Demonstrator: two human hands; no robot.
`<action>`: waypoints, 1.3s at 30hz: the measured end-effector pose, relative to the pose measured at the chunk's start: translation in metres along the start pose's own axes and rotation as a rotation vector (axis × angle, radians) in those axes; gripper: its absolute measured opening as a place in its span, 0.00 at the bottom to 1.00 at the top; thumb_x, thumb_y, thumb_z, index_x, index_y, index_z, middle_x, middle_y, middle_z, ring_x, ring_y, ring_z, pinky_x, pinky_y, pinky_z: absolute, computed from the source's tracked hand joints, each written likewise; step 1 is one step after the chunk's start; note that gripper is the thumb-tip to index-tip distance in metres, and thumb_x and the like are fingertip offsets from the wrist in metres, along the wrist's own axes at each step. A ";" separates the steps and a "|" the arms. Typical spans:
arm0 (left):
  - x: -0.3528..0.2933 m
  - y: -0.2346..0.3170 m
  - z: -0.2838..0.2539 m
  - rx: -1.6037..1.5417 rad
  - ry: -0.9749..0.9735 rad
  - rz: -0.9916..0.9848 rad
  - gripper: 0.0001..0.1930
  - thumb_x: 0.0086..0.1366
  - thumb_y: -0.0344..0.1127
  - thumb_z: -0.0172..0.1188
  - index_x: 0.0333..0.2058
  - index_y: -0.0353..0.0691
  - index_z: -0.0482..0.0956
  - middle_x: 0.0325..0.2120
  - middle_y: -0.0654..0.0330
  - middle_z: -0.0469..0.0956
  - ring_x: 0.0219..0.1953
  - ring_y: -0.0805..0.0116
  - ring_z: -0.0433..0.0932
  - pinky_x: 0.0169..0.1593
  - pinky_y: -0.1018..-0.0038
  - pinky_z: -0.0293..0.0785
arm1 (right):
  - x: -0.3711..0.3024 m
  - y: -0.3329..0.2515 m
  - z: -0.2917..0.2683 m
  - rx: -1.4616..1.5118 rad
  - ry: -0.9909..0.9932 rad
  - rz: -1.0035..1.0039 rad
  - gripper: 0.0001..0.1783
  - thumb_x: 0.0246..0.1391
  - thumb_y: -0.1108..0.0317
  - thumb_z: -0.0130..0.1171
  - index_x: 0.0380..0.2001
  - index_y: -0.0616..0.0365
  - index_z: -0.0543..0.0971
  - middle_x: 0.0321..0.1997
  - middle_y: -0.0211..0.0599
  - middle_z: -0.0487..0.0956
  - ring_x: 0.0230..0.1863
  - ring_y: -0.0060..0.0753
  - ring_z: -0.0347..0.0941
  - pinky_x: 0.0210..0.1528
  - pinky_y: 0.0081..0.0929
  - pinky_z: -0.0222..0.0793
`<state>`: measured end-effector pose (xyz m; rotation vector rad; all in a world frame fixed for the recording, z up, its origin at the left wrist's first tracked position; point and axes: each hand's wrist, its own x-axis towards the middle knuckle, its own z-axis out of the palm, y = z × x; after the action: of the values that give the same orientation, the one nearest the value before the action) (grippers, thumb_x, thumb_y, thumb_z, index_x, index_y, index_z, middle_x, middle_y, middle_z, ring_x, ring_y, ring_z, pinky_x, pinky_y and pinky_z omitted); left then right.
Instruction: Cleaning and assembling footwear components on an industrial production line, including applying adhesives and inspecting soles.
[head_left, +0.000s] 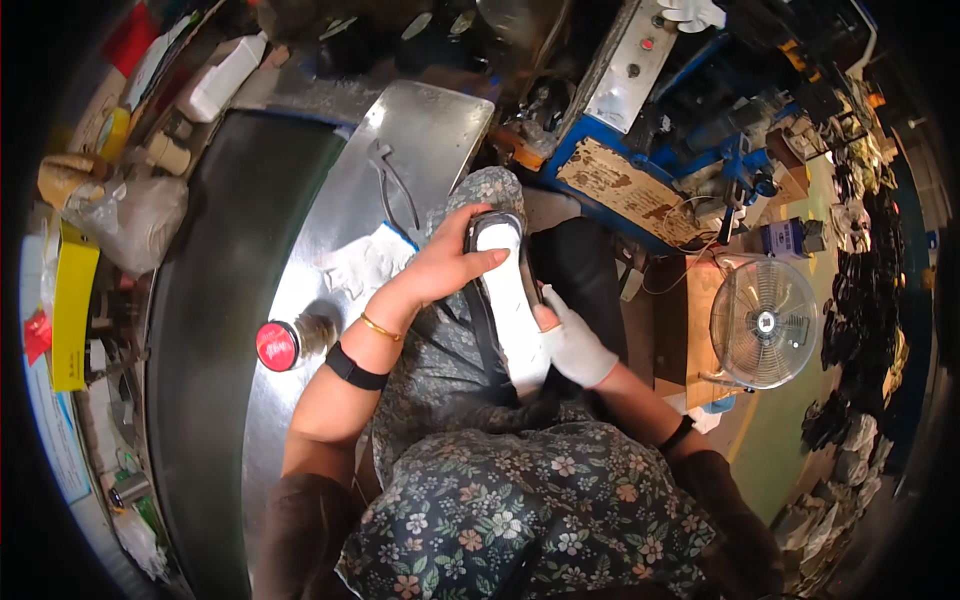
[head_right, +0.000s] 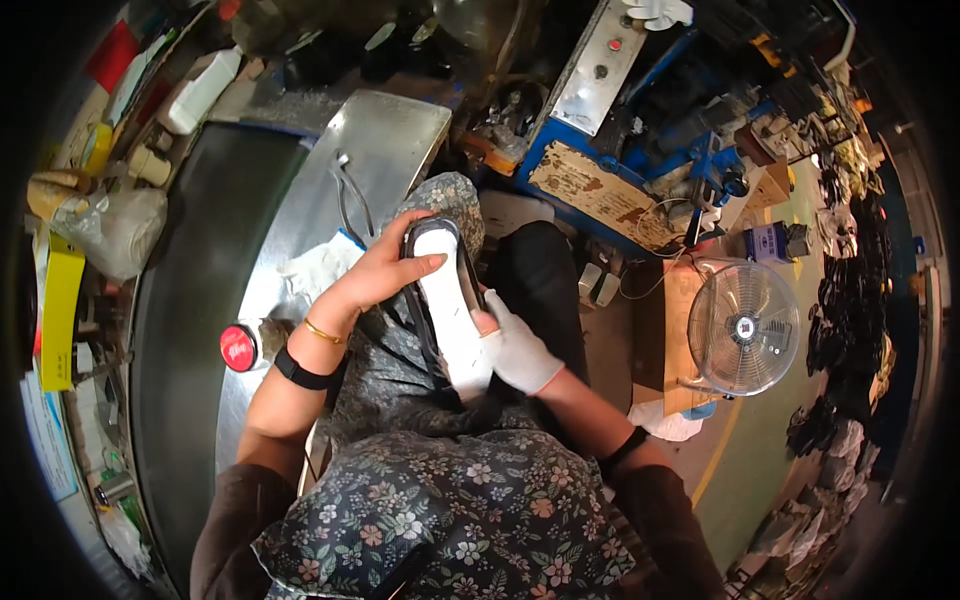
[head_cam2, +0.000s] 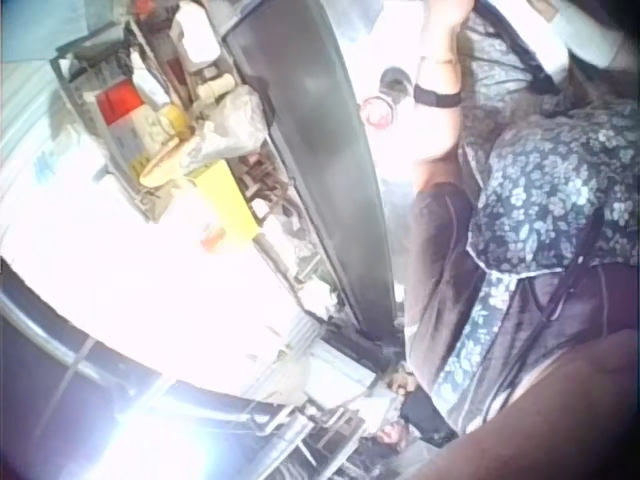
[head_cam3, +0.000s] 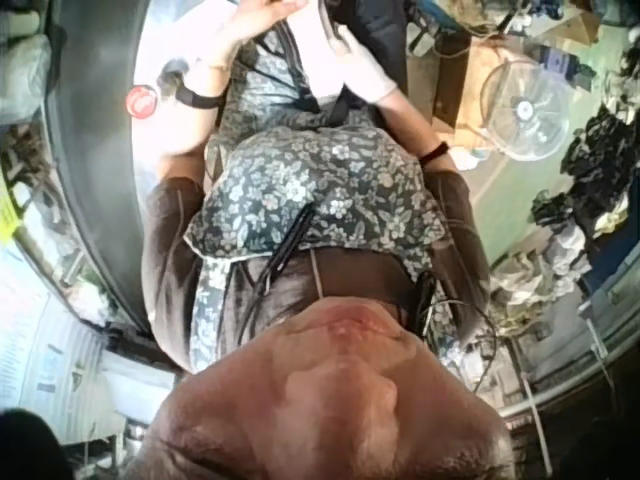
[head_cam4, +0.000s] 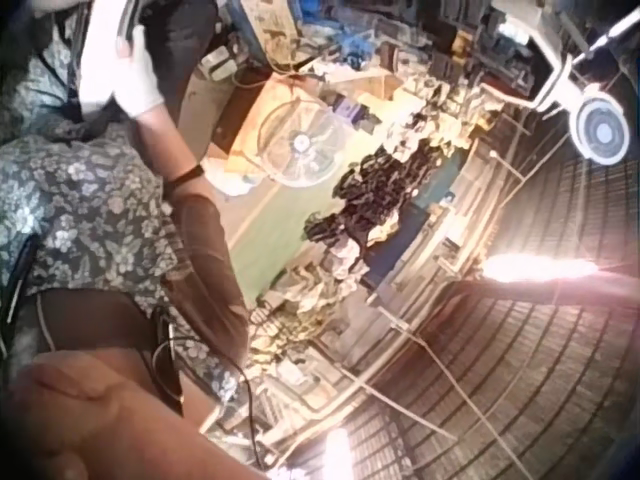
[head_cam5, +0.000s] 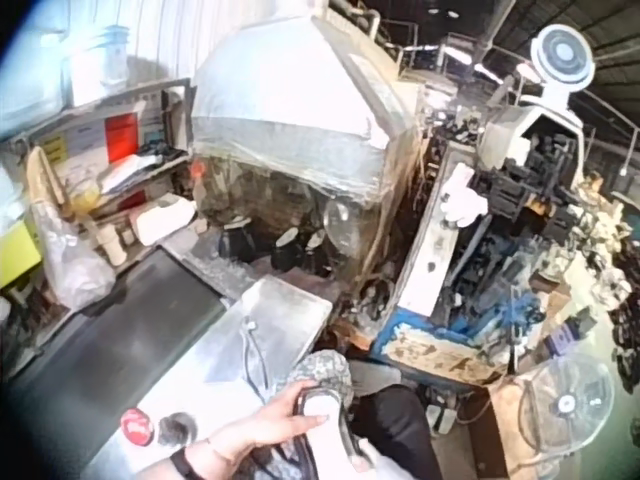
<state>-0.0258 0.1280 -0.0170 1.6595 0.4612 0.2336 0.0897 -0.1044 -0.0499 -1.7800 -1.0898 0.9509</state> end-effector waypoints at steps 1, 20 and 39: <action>-0.004 0.011 0.001 0.001 -0.008 -0.016 0.36 0.57 0.38 0.70 0.61 0.35 0.65 0.54 0.48 0.72 0.58 0.57 0.71 0.63 0.69 0.64 | -0.007 -0.017 0.006 -0.188 0.062 0.038 0.35 0.70 0.55 0.44 0.71 0.64 0.51 0.60 0.51 0.71 0.60 0.37 0.70 0.62 0.30 0.63; -0.081 -0.004 0.039 0.727 0.870 0.187 0.14 0.68 0.31 0.50 0.49 0.32 0.74 0.30 0.44 0.80 0.33 0.44 0.79 0.40 0.57 0.76 | 0.023 -0.068 0.062 -0.040 0.229 -0.193 0.40 0.62 0.60 0.53 0.68 0.69 0.48 0.64 0.69 0.63 0.61 0.65 0.66 0.62 0.46 0.62; -0.075 -0.034 0.027 -0.283 0.568 -0.039 0.31 0.76 0.54 0.38 0.64 0.33 0.64 0.60 0.48 0.68 0.64 0.58 0.64 0.67 0.68 0.56 | 0.025 -0.059 0.059 0.020 0.203 -0.193 0.37 0.65 0.61 0.52 0.68 0.69 0.50 0.61 0.67 0.67 0.61 0.61 0.68 0.61 0.42 0.64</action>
<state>-0.0873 0.0741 -0.0458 1.2908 0.8427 0.7177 0.0275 -0.0498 -0.0229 -1.6797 -1.0942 0.6485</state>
